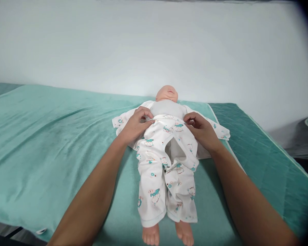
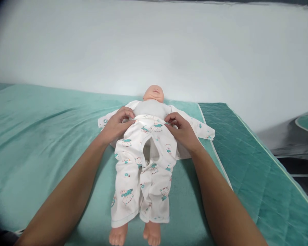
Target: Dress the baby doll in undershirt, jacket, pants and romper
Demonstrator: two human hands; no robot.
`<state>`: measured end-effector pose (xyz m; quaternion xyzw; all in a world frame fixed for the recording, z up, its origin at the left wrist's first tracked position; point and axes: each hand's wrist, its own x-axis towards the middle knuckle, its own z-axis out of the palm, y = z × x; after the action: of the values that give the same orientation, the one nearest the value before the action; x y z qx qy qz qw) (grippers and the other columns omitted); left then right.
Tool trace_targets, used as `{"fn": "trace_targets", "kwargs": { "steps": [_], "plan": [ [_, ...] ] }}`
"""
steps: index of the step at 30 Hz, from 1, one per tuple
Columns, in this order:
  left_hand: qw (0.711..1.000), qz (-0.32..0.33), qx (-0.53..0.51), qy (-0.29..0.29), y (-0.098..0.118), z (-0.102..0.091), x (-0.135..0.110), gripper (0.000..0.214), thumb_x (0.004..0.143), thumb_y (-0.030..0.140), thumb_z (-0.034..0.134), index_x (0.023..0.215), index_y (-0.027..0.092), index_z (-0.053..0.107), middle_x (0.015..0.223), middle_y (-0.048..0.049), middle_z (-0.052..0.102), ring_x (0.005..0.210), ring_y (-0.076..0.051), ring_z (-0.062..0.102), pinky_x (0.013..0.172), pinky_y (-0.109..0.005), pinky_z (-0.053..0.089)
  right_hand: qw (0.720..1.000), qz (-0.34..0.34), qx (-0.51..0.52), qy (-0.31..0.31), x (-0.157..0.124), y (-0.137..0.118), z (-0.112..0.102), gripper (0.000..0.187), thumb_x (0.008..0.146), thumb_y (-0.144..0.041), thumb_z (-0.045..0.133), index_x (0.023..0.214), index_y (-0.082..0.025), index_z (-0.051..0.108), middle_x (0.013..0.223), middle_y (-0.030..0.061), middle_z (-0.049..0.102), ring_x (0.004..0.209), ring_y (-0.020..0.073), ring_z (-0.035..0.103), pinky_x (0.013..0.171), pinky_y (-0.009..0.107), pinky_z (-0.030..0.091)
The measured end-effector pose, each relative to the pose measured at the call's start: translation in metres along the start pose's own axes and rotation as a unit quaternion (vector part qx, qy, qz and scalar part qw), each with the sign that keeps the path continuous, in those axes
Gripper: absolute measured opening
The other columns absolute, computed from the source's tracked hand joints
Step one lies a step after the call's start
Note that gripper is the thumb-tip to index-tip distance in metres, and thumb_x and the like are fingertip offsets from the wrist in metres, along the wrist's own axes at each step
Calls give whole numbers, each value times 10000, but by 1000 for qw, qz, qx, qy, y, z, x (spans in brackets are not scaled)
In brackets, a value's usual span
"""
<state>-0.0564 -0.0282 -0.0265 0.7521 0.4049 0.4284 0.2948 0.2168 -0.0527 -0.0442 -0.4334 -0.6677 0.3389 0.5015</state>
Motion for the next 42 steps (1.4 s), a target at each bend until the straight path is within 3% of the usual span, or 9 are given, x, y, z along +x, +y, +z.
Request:
{"fn": "trace_targets", "kwargs": {
  "steps": [6,14,21,25,30,37,42],
  "plan": [
    [1000,-14,-22,-5,4,3,0,113,877,304,603,906,211,659,1063,-44,581,995,-178,547,910,-296,427,1000,20,-5,-17,1,-4,2,195,844,-404,694,985,-278,644,988,32,597,855,181,501,732,300,436],
    [997,-30,-68,24,3,13,3,118,883,321,582,876,203,593,936,-20,598,880,-163,542,818,-281,422,993,15,-81,-86,9,-11,-4,255,865,-460,665,839,-235,548,853,0,517,735,144,415,657,285,351],
    [990,-112,-74,28,-8,16,44,106,892,294,550,842,205,524,791,8,550,759,-152,492,708,-279,366,992,54,-116,-13,42,2,5,312,872,-548,622,812,-256,532,614,-40,399,577,132,334,552,286,264],
    [984,-159,-83,23,-20,18,59,138,880,302,576,808,198,522,777,0,543,730,-151,476,690,-291,351,993,120,-11,-15,59,16,7,342,805,-589,684,817,-268,566,601,-35,478,540,134,374,534,286,291],
    [979,-144,-144,22,-24,15,49,159,847,343,634,852,193,582,870,-22,618,779,-157,525,710,-296,388,988,145,55,29,53,26,8,354,756,-584,740,814,-266,597,634,-21,549,533,133,425,500,285,312],
    [978,-143,-151,3,-19,0,38,179,809,340,691,853,196,594,738,5,574,660,-125,481,625,-272,372,985,158,32,60,45,30,-6,377,727,-559,785,684,-231,606,592,-18,531,536,120,427,485,278,318],
    [979,-138,-118,88,-22,8,32,159,802,321,680,854,204,586,767,2,607,716,-136,529,667,-271,403,989,149,-11,-18,38,34,-19,345,780,-560,730,753,-228,638,641,-15,564,561,118,433,490,267,318]
  ]
}}
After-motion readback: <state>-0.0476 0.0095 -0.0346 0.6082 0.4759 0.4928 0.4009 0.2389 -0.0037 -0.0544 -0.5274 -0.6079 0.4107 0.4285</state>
